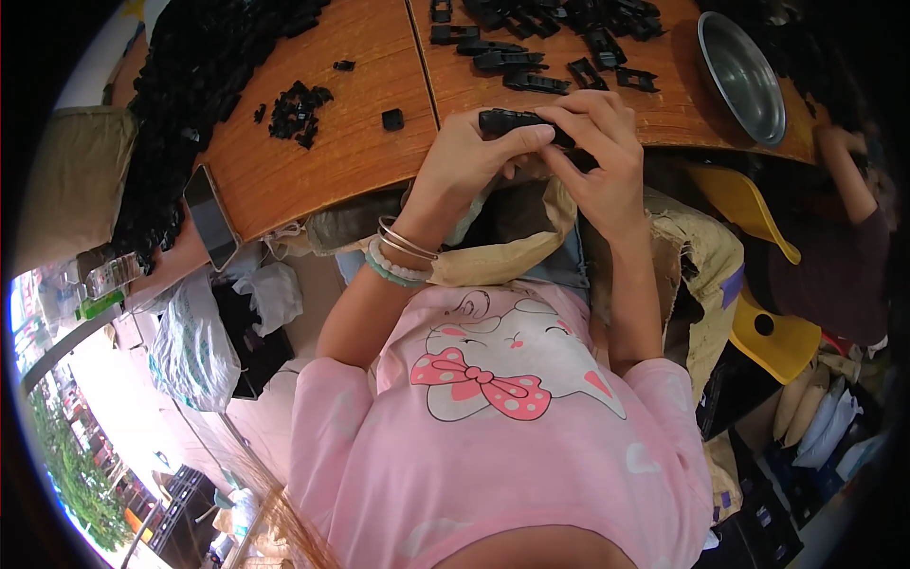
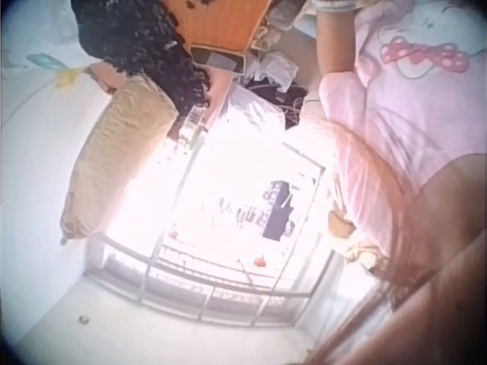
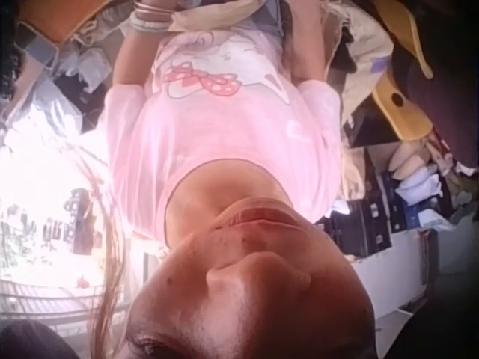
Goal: The person retrieves plastic components from bags and from a table, then assembles them together by hand.
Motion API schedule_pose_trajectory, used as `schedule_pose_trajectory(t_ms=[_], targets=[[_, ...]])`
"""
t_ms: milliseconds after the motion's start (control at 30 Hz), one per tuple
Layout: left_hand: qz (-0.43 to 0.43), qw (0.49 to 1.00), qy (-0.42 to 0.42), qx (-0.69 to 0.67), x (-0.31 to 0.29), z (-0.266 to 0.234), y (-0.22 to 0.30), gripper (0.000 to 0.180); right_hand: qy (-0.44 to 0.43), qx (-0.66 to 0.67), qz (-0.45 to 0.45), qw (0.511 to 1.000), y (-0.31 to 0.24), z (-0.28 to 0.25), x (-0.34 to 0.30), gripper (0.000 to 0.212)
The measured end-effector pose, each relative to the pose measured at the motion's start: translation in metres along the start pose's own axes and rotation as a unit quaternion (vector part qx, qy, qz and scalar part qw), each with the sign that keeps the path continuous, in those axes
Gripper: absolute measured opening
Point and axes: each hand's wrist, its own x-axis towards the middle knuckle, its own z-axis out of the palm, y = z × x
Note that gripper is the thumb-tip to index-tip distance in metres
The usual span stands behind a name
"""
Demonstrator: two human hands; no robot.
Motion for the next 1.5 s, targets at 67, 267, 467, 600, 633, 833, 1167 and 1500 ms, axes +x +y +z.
schedule_pose_trajectory(t_ms=[67, 267, 467, 600, 633, 833, 1167, 1500], targets=[[0.01, 0.999, -0.009, -0.047, 0.0, -0.002, -0.001, 0.027, 0.006, 0.028, 0.01, 1.0, -0.002, 0.001, -0.001, 0.03], [-0.014, 0.999, -0.034, -0.006, 0.006, 0.002, -0.001, 0.026, 0.018, 0.09, 0.114, 0.989, -0.005, -0.005, -0.023, 0.026], [0.331, 0.8, 0.139, 0.481, 0.062, -0.015, -0.032, 0.02, -0.13, 0.164, 0.24, 0.948, 0.006, -0.007, -0.034, 0.02], [0.323, 0.726, 0.12, 0.595, 0.065, -0.008, -0.027, 0.023, 0.04, -0.054, 0.163, 0.984, 0.047, 0.008, -0.016, 0.012], [0.324, 0.725, 0.119, 0.596, 0.065, -0.007, -0.026, 0.023, 0.089, -0.201, 0.136, 0.966, 0.054, 0.011, -0.01, 0.01], [0.363, 0.745, 0.092, 0.552, 0.05, -0.019, -0.038, 0.03, 0.039, -0.166, 0.19, 0.967, 0.068, 0.017, -0.007, 0.027], [0.029, 0.997, -0.031, 0.07, 0.014, -0.018, -0.001, 0.031, 0.025, 0.433, 0.235, 0.87, 0.016, -0.001, -0.005, 0.033], [-0.031, 0.991, 0.023, -0.13, 0.005, -0.019, -0.006, 0.035, 0.005, 0.226, 0.214, 0.95, 0.008, -0.003, -0.014, 0.027]])
